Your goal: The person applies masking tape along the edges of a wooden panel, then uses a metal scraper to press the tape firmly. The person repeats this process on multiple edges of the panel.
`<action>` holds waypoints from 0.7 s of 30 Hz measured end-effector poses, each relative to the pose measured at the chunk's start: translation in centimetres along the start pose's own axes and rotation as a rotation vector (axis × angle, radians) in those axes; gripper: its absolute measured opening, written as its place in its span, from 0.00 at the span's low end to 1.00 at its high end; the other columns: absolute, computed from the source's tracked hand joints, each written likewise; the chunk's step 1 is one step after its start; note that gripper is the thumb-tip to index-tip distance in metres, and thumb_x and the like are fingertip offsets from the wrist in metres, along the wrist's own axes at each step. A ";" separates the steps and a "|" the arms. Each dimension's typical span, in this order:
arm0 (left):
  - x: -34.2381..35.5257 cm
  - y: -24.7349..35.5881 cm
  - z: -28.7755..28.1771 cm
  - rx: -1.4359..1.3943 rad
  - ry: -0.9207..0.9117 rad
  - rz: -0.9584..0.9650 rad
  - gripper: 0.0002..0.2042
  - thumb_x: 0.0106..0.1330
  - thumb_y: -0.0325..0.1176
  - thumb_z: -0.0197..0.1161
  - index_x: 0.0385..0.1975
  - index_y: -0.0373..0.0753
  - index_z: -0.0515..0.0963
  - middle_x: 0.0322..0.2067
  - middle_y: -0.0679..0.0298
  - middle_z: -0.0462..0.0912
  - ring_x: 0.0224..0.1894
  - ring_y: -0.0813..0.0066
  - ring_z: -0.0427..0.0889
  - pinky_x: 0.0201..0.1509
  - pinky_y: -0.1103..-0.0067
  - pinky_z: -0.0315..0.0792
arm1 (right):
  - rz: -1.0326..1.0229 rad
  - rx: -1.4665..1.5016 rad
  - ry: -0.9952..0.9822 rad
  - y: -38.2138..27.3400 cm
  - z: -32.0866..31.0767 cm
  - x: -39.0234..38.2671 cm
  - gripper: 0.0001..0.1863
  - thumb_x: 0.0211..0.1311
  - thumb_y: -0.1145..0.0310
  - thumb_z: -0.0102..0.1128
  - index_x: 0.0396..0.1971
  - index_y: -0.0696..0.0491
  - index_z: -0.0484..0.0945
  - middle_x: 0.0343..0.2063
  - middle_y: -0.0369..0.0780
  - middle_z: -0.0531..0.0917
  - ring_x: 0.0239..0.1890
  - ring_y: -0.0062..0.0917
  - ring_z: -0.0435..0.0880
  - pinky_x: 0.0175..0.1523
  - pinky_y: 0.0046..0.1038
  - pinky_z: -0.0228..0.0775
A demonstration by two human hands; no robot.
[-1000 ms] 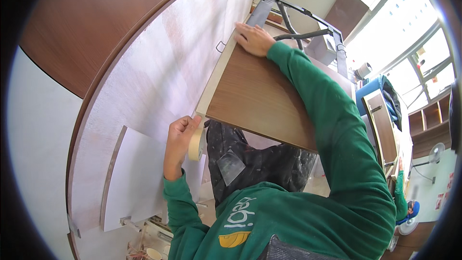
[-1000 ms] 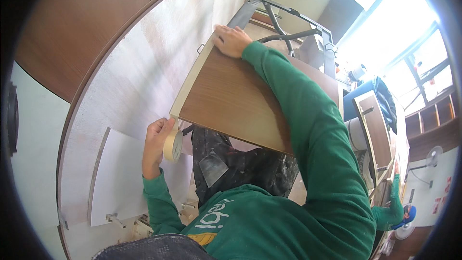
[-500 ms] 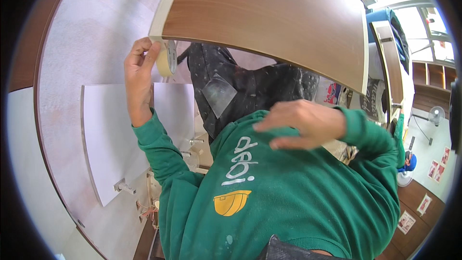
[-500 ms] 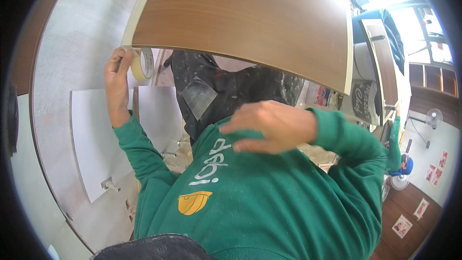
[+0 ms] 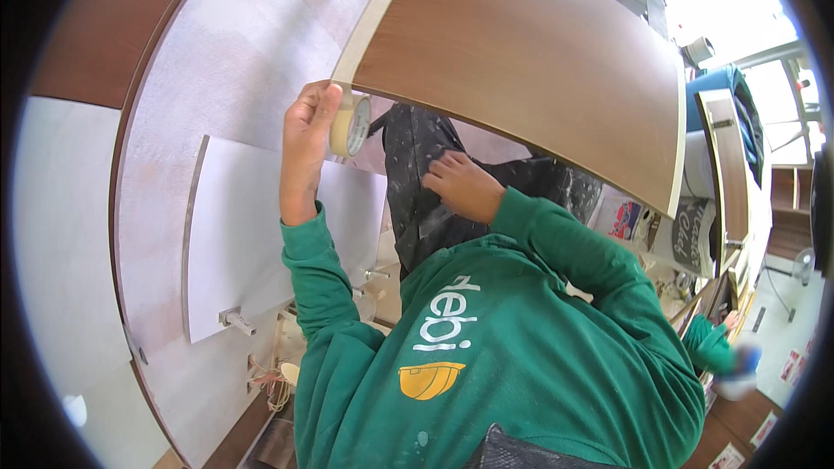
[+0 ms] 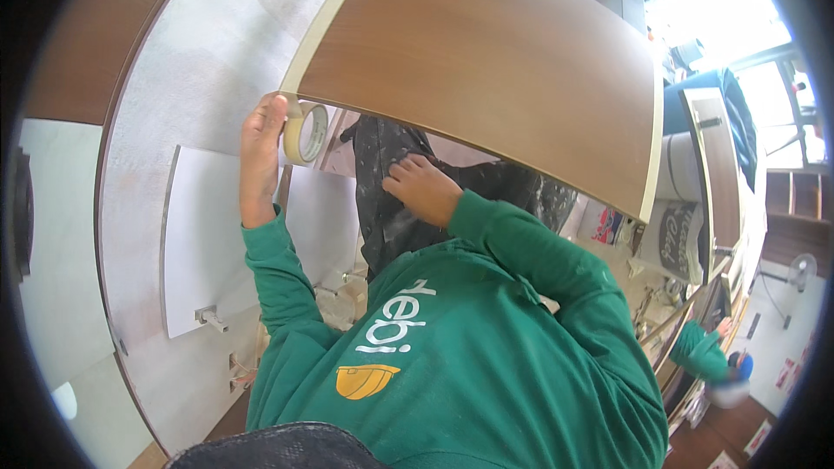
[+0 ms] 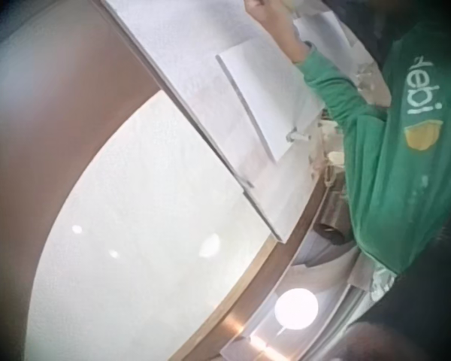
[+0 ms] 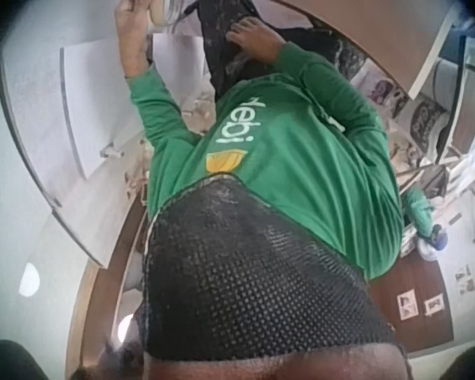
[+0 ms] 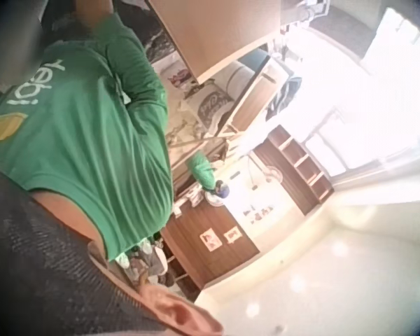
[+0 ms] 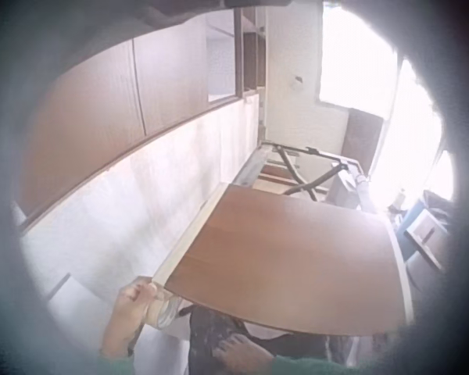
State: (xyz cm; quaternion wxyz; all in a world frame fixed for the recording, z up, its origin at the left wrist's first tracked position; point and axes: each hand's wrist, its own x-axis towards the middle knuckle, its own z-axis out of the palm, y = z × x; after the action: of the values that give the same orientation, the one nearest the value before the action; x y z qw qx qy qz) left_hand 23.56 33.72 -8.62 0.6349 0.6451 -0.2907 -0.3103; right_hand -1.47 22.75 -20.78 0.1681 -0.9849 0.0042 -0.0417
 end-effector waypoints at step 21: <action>-0.6 1.7 0.1 -0.140 -0.031 -0.101 0.15 0.74 0.41 0.70 0.40 0.34 0.79 0.29 0.63 0.86 0.33 0.82 0.84 0.43 0.84 0.79 | 0.458 1.378 0.332 6.8 -26.1 7.4 0.27 0.72 0.57 0.68 0.62 0.58 0.76 0.53 0.36 0.84 0.51 0.19 0.84 0.58 0.25 0.75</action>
State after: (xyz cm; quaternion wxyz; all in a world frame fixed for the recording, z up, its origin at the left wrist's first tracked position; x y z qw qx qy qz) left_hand 23.09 34.05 -6.90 0.6574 0.6081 -0.2450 -0.3715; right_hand 3.77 7.55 2.07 0.7492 -0.6115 0.2078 -0.1472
